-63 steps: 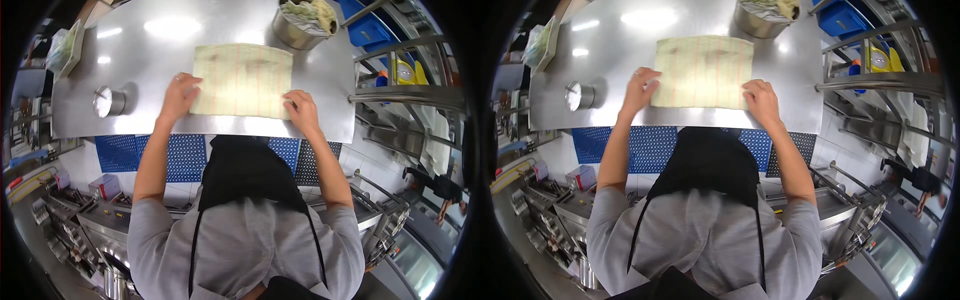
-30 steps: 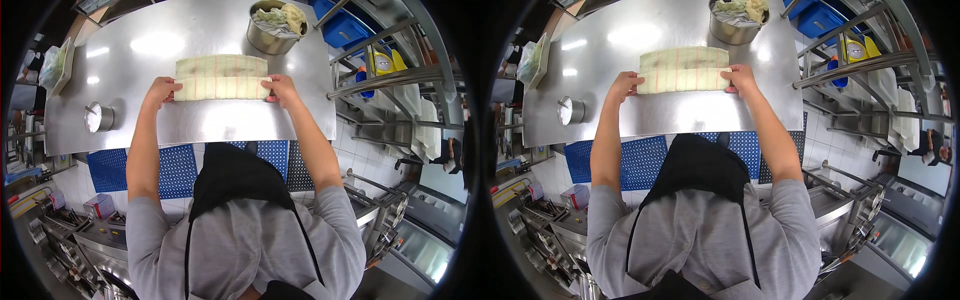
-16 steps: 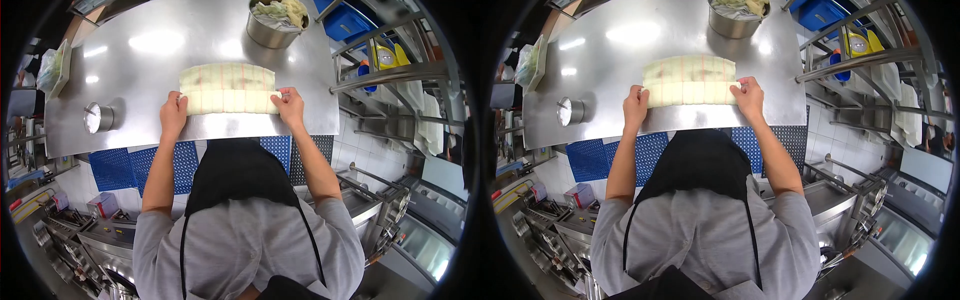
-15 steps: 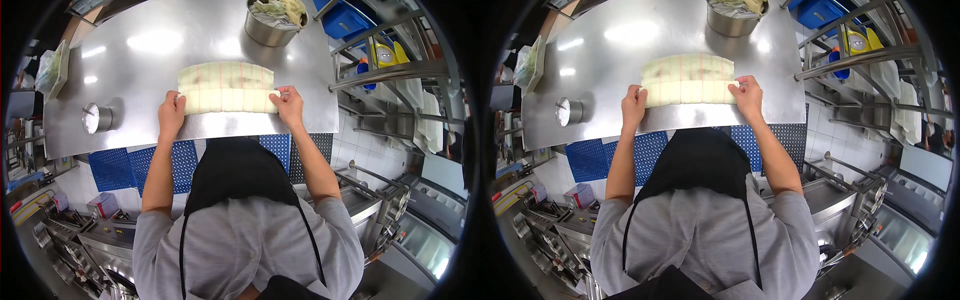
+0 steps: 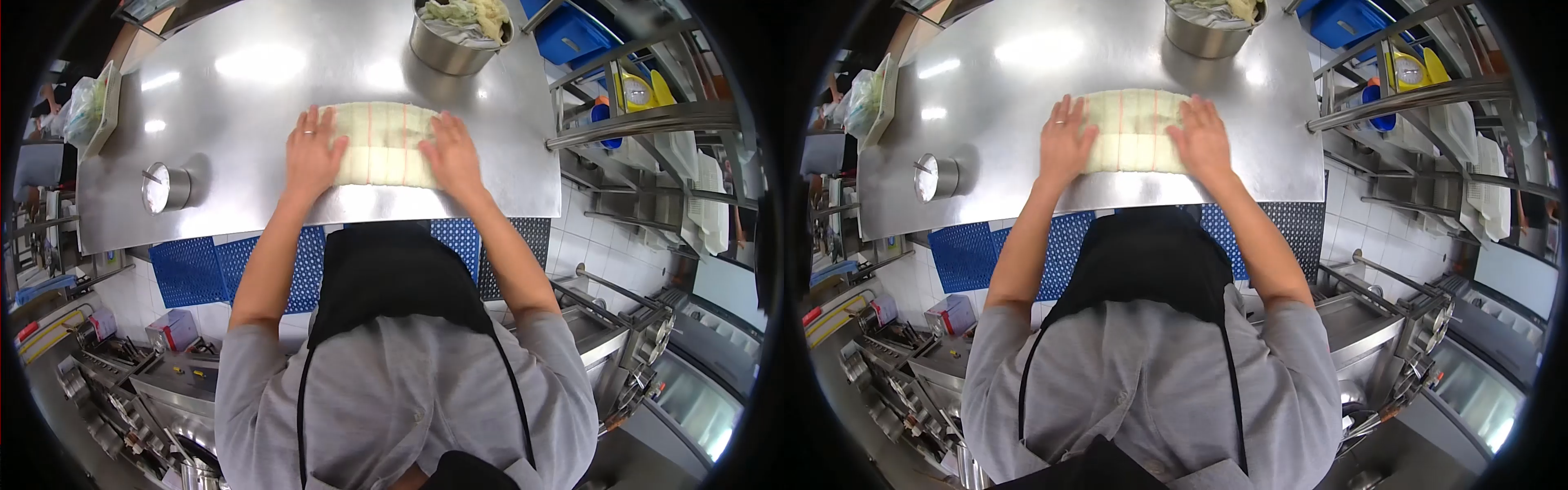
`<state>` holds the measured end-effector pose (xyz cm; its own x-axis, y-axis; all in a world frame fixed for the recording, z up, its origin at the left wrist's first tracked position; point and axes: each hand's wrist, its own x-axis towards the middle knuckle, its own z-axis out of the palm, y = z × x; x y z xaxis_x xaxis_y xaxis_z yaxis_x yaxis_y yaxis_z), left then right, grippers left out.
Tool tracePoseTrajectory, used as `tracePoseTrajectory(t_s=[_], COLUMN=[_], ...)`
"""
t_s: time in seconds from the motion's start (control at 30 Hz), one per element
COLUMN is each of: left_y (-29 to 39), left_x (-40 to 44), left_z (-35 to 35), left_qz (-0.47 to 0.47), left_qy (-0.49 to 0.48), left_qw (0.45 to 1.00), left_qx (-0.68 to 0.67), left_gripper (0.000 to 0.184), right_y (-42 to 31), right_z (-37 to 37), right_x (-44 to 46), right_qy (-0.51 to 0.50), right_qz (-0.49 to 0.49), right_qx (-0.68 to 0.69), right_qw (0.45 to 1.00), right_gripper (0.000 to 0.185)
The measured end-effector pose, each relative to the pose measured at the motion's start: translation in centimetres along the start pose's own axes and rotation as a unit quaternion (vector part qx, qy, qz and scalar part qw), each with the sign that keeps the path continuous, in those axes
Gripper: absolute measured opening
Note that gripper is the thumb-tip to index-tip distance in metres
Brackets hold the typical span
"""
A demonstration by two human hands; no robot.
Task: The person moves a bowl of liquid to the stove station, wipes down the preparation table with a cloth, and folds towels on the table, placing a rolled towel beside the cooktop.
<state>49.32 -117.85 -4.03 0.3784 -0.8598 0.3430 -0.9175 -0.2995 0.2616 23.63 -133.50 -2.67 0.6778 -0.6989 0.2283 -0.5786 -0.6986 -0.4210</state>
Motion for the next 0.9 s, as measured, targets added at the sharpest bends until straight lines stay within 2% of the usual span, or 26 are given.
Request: tracePoseTrajectory(t_s=[0.07,0.1,0.2,0.3,0.4,0.5,0.6,0.7,0.8,0.87,0.9], left_y=[0.1,0.1,-0.2,-0.3,-6.3,-6.9,-7.7,-7.5,-3.4,0.9,3.9], left_x=[0.9,1.5,2.2,2.7,3.4,6.0,9.3,9.7,7.7,7.8,8.0], left_z=[0.8,0.7,-0.2,-0.6,3.6,0.8,-0.1,-0.8,-0.9,1.3,2.7], left_qz=[0.005,0.006,0.010,0.005,-0.004,-0.036,-0.081,-0.115,-0.033,0.087,0.149], left_qy=[-0.087,-0.130,-0.194,-0.191,-0.053,-0.121,-0.263,-0.279,-0.058,-0.070,-0.114], left_qw=[0.995,0.988,0.977,0.978,0.999,0.991,0.956,0.948,0.998,0.986,0.975], left_qx=[0.056,0.085,0.089,0.079,-0.004,-0.035,-0.103,-0.104,-0.014,-0.120,-0.118], left_gripper=[0.070,0.074,0.077,0.073,0.063,0.045,0.031,0.028,0.030,0.037,0.041], right_y=[0.5,0.9,0.9,3.6,4.6,5.0,5.5,5.2,2.9,2.2,2.1], right_z=[2.6,2.1,1.4,3.3,0.1,-1.7,-1.6,-0.6,-2.1,-2.3,-2.2], right_x=[0.6,1.2,1.3,1.9,4.3,7.0,8.5,7.3,3.1,0.5,-0.2], right_qy=[-0.022,-0.087,-0.093,-0.069,-0.038,-0.124,-0.149,0.003,-0.010,-0.016,-0.016], right_qz=[-0.060,-0.024,-0.013,-0.023,0.043,0.053,0.089,0.050,0.047,0.099,0.124], right_qx=[-0.146,-0.098,-0.119,-0.095,0.054,-0.005,0.017,-0.006,-0.007,0.015,0.027], right_qw=[0.987,0.991,0.988,0.993,0.997,0.991,0.985,0.999,0.999,0.995,0.992], right_gripper=[0.072,0.080,0.079,0.074,0.051,0.028,0.017,0.016,0.020,0.022,0.024])
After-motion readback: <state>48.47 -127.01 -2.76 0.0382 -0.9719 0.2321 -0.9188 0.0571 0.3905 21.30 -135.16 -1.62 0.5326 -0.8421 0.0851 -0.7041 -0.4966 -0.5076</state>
